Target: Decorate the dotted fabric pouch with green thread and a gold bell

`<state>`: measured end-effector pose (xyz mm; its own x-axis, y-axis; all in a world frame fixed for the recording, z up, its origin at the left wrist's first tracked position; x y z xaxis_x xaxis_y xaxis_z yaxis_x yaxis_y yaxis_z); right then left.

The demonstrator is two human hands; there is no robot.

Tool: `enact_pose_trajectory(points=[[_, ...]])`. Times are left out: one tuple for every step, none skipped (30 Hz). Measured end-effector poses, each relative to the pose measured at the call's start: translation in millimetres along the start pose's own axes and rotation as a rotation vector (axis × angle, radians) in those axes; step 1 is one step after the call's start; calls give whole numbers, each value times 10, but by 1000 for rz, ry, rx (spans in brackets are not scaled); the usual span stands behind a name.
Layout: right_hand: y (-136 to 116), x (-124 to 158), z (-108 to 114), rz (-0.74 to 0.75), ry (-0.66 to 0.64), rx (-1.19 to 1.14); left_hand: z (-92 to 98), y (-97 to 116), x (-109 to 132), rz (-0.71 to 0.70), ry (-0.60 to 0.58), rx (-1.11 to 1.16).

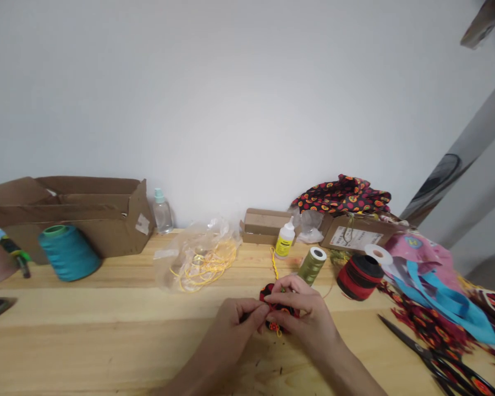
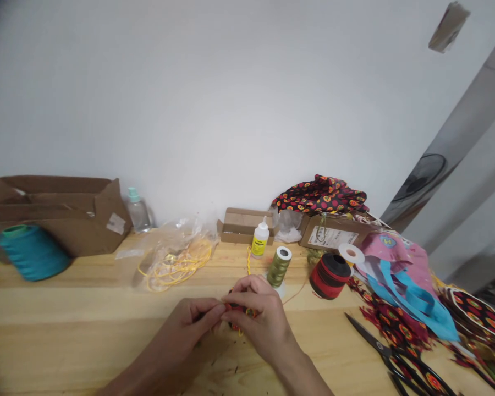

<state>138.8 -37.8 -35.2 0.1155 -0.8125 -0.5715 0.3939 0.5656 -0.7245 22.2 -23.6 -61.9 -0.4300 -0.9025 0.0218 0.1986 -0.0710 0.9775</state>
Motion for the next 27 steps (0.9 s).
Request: enact_pose_trajectory(points=[[-2, -2, 3, 4, -2, -4, -2, 2, -1, -4, -5, -5], [-3, -6, 9, 3, 2, -11, -3, -1, -3, -2, -11, -6], [-5, -10, 17, -2, 9, -21, -6, -8, -5, 2, -19, -6], [-6, -15, 23, -10, 13, -33, -8, -15, -7, 8, -28, -4], [-8, -19, 26, -21, 13, -45, -10, -21, -9, 13, -35, -3], [-11, -21, 29, -30, 13, -57, -10, -24, -10, 15, -41, -3], [-13, -23, 29, -38, 8, -67, -9, -24, -11, 14, -46, -5], [-11, -22, 27, -47, 5, -80, -8, -21, -11, 11, -51, -8], [-3, -19, 24, -62, 1, -99, -8, -15, -10, 8, -57, -11], [16, -13, 18, -86, -1, -126, -8, -8, -7, 7, -62, -14], [43, -5, 9, -118, -3, -159, -10, 0, -4, 7, -67, -16], [78, 5, -4, -158, -9, -197, -12, 9, 1, 8, -70, -17], [114, 17, -20, -198, -15, -237, -14, 17, 6, 10, -73, -17], [144, 27, -34, -230, -23, -276, -16, 23, 11, 13, -73, -18], [165, 36, -48, -252, -34, -312, -19, 26, 17, 19, -73, -18], [176, 41, -58, -266, -46, -343, -20, 25, 22, 30, -73, -14], [178, 44, -62, -274, -59, -362, -23, 21, 27, 42, -76, -9], [173, 43, -58, -278, -66, -368, -23, 15, 31, 51, -77, -3], [160, 40, -50, -279, -74, -359, -23, 9, 34, 57, -80, 2], [143, 34, -37, -278, -80, -336, -23, 2, 35, 58, -84, 7], [123, 27, -23, -274, -85, -305, -24, -5, 35, 57, -92, 12], [101, 19, -9, -266, -89, -272, -28, -15, 34, 57, -104, 19], [81, 12, 1, -258, -94, -247, -32, -28, 33, 63, -116, 31], [66, 6, 4, -251, -100, -235, -36, -44, 32, 72, -127, 46], [55, 3, 3, -245, -107, -238, -43, -59, 31, 86, -139, 64], [49, 0, -2, -239, -112, -253, -49, -71, 30, 100, -150, 87], [46, 0, -12, -232, -119, -277, -56, -78, 29, 111, -159, 113]])
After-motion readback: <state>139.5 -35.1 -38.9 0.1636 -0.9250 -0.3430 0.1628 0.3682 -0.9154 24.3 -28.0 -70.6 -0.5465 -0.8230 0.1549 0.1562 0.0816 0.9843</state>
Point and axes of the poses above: each hand's wrist, its own x-axis away from the middle knuckle, its own z-axis out of the back of the hand, y = z × x, the point moved 6 cm from there along -x, towards the middle knuckle, and after that the axes turned 3 degrees about y, right-handed, at the moved point
